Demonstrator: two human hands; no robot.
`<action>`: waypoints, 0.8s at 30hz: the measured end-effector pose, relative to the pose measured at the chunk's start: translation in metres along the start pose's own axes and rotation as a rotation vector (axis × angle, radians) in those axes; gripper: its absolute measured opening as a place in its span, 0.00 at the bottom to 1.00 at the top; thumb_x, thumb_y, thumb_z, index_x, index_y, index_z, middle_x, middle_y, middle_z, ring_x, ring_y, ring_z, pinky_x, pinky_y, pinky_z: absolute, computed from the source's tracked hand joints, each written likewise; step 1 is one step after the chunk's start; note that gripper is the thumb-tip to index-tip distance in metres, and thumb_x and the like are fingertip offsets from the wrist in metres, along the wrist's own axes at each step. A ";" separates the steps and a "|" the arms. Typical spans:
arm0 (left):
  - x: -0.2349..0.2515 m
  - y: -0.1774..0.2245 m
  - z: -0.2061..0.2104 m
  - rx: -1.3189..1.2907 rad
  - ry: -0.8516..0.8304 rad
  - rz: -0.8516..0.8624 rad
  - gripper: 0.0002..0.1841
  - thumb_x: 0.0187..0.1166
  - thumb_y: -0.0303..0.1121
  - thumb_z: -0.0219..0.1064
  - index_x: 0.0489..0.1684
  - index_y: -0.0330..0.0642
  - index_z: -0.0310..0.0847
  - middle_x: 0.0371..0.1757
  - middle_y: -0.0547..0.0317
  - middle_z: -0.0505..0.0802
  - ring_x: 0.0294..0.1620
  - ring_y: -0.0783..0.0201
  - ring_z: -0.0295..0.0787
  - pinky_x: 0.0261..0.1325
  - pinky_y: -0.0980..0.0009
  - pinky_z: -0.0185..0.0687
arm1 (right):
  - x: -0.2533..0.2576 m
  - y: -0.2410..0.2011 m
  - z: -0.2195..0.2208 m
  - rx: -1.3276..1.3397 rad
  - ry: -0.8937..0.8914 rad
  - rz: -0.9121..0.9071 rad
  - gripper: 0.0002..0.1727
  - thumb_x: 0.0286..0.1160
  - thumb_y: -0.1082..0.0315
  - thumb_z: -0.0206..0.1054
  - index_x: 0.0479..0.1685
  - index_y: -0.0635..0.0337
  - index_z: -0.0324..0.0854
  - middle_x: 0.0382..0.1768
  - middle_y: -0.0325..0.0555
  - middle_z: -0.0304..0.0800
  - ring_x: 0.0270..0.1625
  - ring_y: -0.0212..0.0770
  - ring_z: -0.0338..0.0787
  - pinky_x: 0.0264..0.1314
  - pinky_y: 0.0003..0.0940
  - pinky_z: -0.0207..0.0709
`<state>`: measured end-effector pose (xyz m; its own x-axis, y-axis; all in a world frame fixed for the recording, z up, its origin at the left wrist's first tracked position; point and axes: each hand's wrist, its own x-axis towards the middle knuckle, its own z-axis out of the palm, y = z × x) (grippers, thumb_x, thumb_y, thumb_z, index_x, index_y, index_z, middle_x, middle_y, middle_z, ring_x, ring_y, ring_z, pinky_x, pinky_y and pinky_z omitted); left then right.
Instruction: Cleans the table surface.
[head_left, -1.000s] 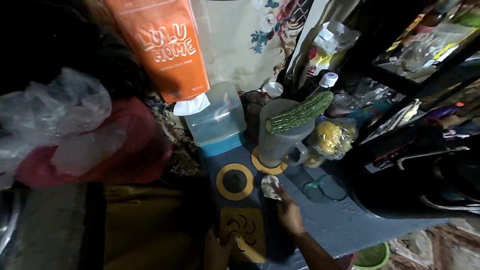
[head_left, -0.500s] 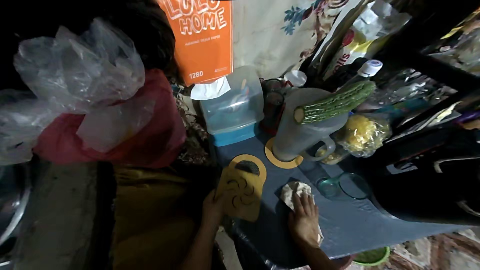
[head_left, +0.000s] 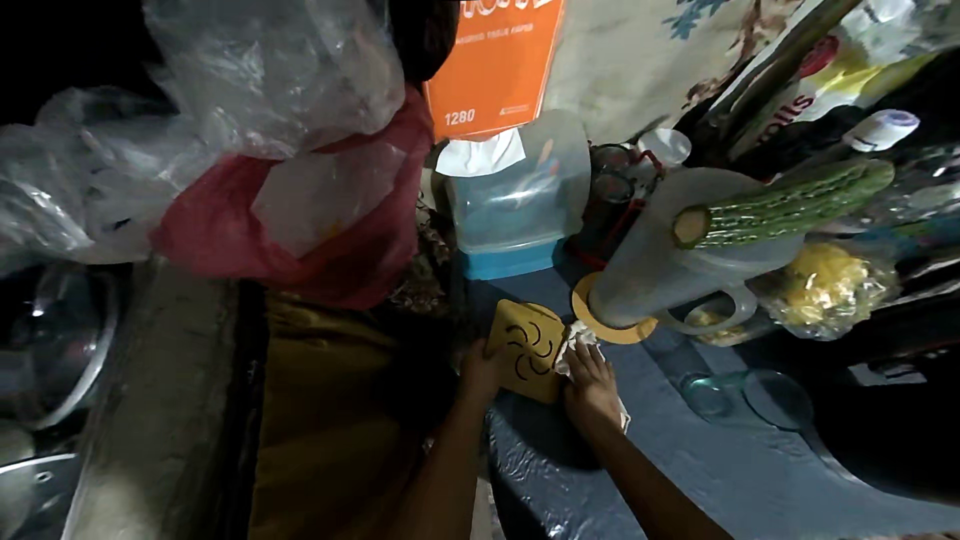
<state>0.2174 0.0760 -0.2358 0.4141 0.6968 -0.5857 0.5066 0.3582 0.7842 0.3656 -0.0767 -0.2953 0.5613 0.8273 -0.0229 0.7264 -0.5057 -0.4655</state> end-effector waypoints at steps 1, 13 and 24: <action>-0.002 0.002 0.001 -0.015 0.002 0.014 0.22 0.88 0.41 0.64 0.73 0.36 0.77 0.63 0.40 0.89 0.63 0.49 0.88 0.68 0.49 0.82 | 0.000 0.000 -0.001 0.022 0.002 -0.007 0.27 0.73 0.77 0.60 0.76 0.62 0.80 0.86 0.56 0.69 0.91 0.63 0.61 0.91 0.66 0.50; 0.021 0.009 -0.039 -0.029 0.013 -0.101 0.20 0.83 0.40 0.69 0.66 0.35 0.83 0.61 0.41 0.90 0.63 0.50 0.86 0.68 0.50 0.80 | -0.004 -0.031 0.005 0.135 -0.116 0.022 0.30 0.75 0.77 0.58 0.81 0.61 0.76 0.86 0.56 0.70 0.92 0.61 0.60 0.94 0.63 0.45; -0.057 -0.016 -0.065 0.198 -0.015 0.081 0.15 0.81 0.38 0.71 0.55 0.35 0.87 0.48 0.50 0.93 0.49 0.62 0.91 0.57 0.62 0.87 | -0.125 0.000 -0.026 -0.088 0.292 0.319 0.33 0.79 0.64 0.61 0.81 0.76 0.69 0.84 0.79 0.63 0.86 0.82 0.61 0.83 0.80 0.51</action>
<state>0.1368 0.0708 -0.2015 0.4703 0.7083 -0.5265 0.6091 0.1713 0.7744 0.3059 -0.1865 -0.2689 0.8423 0.5290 0.1031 0.5222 -0.7539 -0.3986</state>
